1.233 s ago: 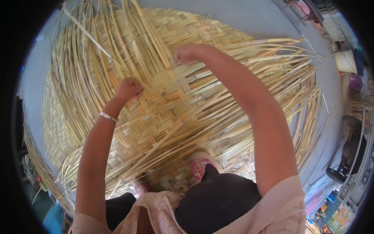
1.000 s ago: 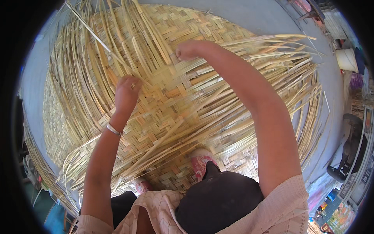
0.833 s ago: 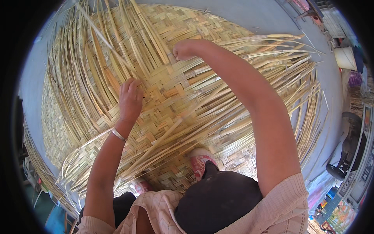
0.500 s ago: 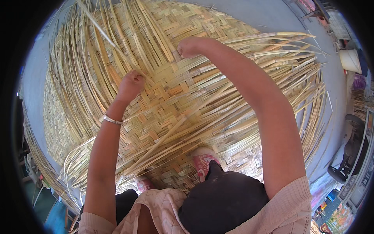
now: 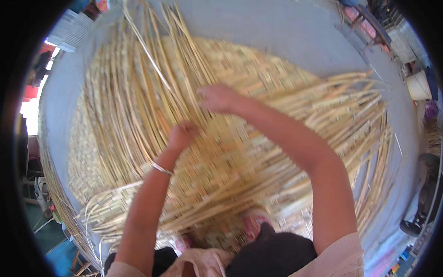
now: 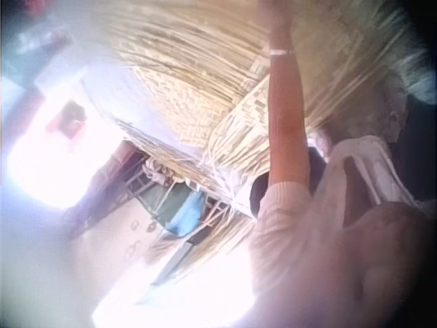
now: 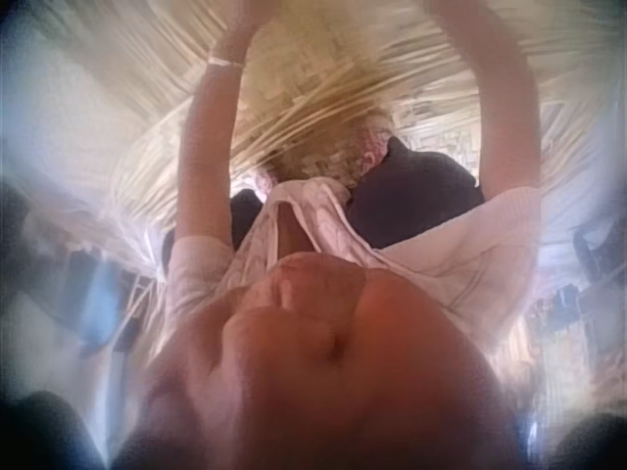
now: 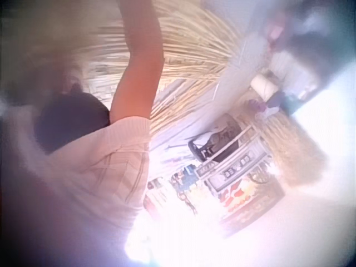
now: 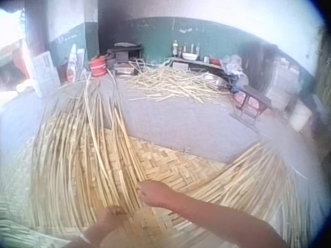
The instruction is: The person weaves a large flat basket using dried palm leaves. They interlace the leaves by hand, repeatedly adjusting and tightening the weave to form a uniform pattern.
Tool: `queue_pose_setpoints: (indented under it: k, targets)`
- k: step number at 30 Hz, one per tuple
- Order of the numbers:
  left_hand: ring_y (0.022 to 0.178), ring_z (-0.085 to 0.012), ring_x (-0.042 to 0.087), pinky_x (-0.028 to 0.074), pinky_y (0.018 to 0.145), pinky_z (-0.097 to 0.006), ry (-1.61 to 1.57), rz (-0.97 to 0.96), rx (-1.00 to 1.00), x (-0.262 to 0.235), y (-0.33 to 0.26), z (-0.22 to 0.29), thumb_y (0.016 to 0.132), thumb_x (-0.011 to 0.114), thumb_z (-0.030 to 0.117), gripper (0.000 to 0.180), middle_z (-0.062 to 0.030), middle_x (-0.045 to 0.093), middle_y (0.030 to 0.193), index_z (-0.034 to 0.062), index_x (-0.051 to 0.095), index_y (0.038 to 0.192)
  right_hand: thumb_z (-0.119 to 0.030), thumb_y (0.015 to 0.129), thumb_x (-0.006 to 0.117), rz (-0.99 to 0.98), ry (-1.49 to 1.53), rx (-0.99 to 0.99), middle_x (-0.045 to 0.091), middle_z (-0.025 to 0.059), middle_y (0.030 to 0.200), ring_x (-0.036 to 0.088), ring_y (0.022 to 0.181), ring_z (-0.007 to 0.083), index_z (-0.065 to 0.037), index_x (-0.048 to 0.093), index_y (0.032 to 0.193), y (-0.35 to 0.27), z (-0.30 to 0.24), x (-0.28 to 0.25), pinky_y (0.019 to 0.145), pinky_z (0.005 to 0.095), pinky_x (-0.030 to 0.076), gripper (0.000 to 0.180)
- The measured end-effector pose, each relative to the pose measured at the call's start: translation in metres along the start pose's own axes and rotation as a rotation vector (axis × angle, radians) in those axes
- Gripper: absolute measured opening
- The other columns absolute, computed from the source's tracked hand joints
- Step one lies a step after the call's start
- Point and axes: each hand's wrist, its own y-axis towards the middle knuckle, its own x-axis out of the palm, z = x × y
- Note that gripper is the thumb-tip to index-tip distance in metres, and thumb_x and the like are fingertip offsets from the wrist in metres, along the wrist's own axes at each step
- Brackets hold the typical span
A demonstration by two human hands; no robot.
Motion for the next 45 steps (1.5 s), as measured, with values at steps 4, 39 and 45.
queue_pose_setpoints:
  k: [4,39,45]
  targets:
    - [0.074,-0.0237,0.064,0.050,0.070,-0.035,0.072,-0.027,-0.048,-0.002,-0.002,0.007,0.076,0.075,0.032,0.028,-0.0117,0.067,0.083,0.0068,0.071,0.088,-0.030,0.089,0.059,0.021,0.568,0.058,0.067,0.0132,0.090,0.064,0.085,0.0223,-0.002,0.054,0.121,0.029,-0.055,0.016,0.076,0.0346,0.050,0.042]
    - [0.075,-0.0220,0.064,0.048,0.069,-0.034,0.010,-0.063,-0.212,0.001,0.000,0.008,0.079,0.069,0.045,0.036,-0.0067,0.066,0.079,0.0094,0.069,0.083,-0.022,0.070,0.067,0.076,0.253,0.216,0.066,0.0129,0.077,0.063,0.073,0.0311,-0.009,0.064,0.076,0.022,-0.027,0.058,0.065,0.0408,0.049,0.015]
    - [0.086,-0.0225,0.063,0.048,0.076,-0.037,0.184,-0.032,-0.161,-0.017,-0.004,0.025,0.079,0.070,0.040,0.031,-0.0072,0.067,0.088,0.0111,0.066,0.088,-0.025,0.080,0.061,0.121,0.368,0.195,0.065,0.0151,0.078,0.062,0.074,0.0338,-0.006,0.063,0.080,0.023,-0.023,0.062,0.067,0.0430,0.048,0.019]
